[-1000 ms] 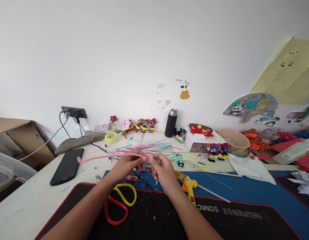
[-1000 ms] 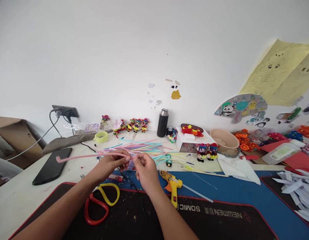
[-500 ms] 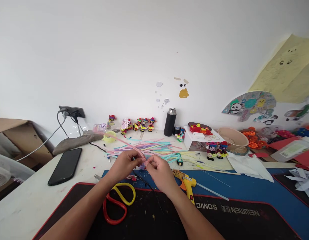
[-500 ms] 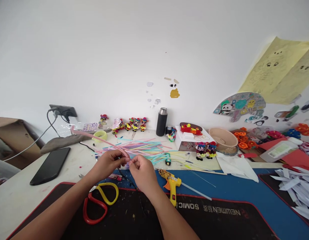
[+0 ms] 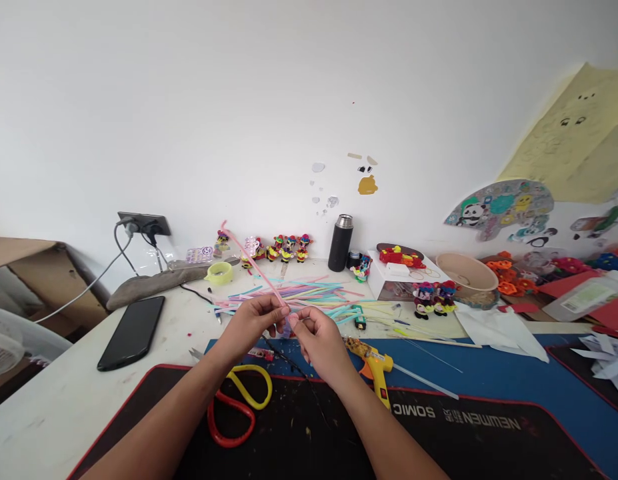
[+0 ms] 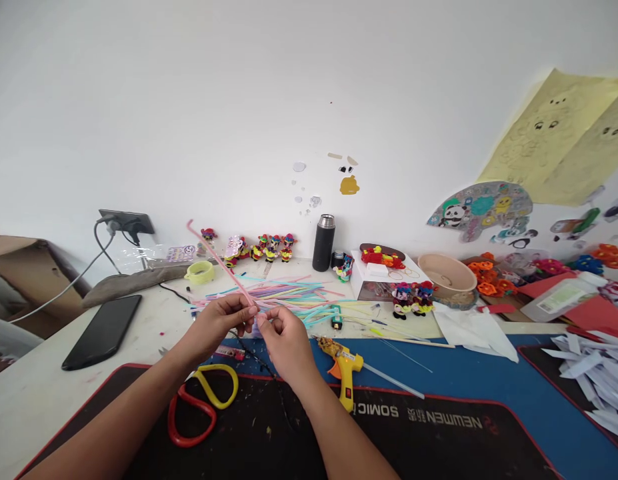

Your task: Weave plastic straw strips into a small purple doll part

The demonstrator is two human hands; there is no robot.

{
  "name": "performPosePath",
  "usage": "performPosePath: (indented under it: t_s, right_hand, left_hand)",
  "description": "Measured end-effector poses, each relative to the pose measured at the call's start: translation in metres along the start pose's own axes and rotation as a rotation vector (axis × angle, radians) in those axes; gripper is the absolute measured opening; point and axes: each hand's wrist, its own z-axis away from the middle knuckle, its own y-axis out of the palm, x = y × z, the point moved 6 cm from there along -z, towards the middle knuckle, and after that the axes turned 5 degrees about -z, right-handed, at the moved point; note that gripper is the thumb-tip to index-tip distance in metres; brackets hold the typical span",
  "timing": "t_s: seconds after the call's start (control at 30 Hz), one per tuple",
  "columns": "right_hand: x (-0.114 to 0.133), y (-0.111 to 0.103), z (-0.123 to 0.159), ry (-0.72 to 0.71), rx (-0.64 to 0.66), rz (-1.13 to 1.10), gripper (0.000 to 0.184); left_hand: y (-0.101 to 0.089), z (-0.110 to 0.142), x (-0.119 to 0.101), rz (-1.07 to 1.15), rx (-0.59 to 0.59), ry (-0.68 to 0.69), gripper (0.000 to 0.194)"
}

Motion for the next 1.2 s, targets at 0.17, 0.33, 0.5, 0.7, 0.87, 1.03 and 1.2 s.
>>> performPosePath:
  t_s: [0.17, 0.33, 0.5, 0.7, 0.87, 1.03, 1.2]
  right_hand:
    - [0.002, -0.001, 0.000, 0.008, -0.028, -0.073, 0.037]
    - [0.004, -0.005, 0.000, 0.011, -0.083, -0.132, 0.039]
    - [0.005, -0.005, 0.001, 0.020, -0.081, -0.179, 0.040]
    - [0.006, -0.005, 0.000, 0.009, -0.078, -0.204, 0.039]
    - [0.002, -0.006, -0.001, -0.005, -0.088, -0.113, 0.034]
    - [0.002, -0.006, -0.002, -0.035, -0.039, 0.001, 0.030]
    - [0.006, -0.005, 0.000, -0.051, 0.004, 0.137, 0.022]
  left_hand:
    - [0.003, 0.001, -0.001, 0.021, 0.010, -0.005, 0.044]
    - [0.006, 0.002, -0.003, 0.015, 0.042, -0.002, 0.041]
    - [0.007, 0.003, -0.003, -0.014, 0.052, 0.010, 0.038]
    - [0.007, 0.003, 0.002, -0.027, 0.065, -0.005, 0.037]
    - [0.007, 0.003, 0.004, -0.059, 0.075, 0.009, 0.032]
    - [0.000, -0.001, 0.003, -0.072, 0.013, 0.032, 0.032]
    - [-0.002, -0.003, 0.009, -0.118, 0.016, 0.004, 0.033]
